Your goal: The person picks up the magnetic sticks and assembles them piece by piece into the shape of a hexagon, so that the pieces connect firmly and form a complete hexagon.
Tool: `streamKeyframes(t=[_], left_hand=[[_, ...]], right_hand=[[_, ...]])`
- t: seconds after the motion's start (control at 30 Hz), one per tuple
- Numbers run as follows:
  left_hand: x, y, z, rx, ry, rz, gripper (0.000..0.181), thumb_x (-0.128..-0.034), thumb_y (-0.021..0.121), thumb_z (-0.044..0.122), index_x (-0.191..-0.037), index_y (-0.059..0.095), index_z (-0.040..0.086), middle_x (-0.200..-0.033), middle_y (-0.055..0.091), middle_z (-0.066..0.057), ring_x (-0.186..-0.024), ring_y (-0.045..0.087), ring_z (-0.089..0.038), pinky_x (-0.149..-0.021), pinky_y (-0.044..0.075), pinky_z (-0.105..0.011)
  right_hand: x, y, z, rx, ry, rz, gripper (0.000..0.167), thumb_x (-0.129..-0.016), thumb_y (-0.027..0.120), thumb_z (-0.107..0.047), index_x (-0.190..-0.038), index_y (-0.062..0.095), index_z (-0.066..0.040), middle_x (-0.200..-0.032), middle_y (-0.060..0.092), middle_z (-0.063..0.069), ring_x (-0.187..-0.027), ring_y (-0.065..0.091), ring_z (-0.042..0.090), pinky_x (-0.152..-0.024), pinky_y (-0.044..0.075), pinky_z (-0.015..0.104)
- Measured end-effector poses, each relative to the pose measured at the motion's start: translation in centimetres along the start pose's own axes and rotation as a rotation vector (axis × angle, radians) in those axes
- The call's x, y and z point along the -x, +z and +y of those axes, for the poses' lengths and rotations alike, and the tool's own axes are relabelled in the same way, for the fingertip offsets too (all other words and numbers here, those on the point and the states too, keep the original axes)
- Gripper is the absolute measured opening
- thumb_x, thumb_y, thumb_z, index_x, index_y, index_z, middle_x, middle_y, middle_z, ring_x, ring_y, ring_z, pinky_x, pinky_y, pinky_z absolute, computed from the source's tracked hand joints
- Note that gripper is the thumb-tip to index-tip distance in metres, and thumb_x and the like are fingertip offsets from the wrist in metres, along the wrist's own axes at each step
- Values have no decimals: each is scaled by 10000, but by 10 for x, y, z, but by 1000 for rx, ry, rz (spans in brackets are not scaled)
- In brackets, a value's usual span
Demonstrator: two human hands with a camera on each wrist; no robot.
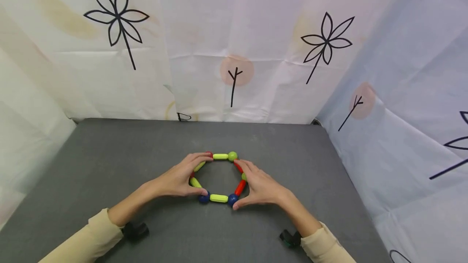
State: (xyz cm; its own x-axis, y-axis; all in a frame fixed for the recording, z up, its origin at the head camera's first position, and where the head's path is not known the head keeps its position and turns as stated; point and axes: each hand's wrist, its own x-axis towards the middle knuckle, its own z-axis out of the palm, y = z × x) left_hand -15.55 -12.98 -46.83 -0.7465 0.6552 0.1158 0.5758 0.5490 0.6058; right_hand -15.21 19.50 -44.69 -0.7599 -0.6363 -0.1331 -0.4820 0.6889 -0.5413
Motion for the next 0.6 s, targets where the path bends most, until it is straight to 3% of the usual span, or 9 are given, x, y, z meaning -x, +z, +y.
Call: streamKeyframes(t=[0.1, 0.2, 0.47, 0.6], left_hand=[[-2, -5, -6, 76, -49, -33, 1147, -856, 915, 492, -1698, 268, 57, -1787, 259, -195, -1653, 288, -398, -1274, 367, -657], [-4, -7, -11, 131, -76, -87, 1246, -855, 917, 490, -1729, 146, 47, -1814, 162, -210, -1689, 208, -398, -1317, 289, -650], [-6, -6, -13, 159, -102, -126, 1245, -867, 901, 500, -1737, 119, 74, -1825, 112, -194, -1692, 191, -397, -1316, 275, -667], [-8, -8, -14, 179, -109, -112, 1162, -932, 858, 432, -1729, 112, 35, -1811, 140, -213, -1682, 209, -410, -1322, 267, -658]], right_hand=[[-3, 2, 0, 23, 26, 10, 1305, -743, 952, -631, -1714, 249, -117, -1714, 387, 185, -1522, 475, 424, -1206, 409, 718], [-6, 1, 1, 23, 32, 12, 1323, -727, 966, -624, -1714, 250, -112, -1711, 398, 183, -1537, 455, 421, -1228, 393, 707], [-10, 0, 5, -38, 20, -4, 1365, -724, 999, -549, -1722, 205, -63, -1731, 361, 202, -1551, 418, 428, -1241, 383, 687], [-11, -3, 5, -56, 28, -23, 1352, -745, 989, -536, -1729, 189, -69, -1751, 338, 198, -1570, 392, 451, -1259, 328, 721]])
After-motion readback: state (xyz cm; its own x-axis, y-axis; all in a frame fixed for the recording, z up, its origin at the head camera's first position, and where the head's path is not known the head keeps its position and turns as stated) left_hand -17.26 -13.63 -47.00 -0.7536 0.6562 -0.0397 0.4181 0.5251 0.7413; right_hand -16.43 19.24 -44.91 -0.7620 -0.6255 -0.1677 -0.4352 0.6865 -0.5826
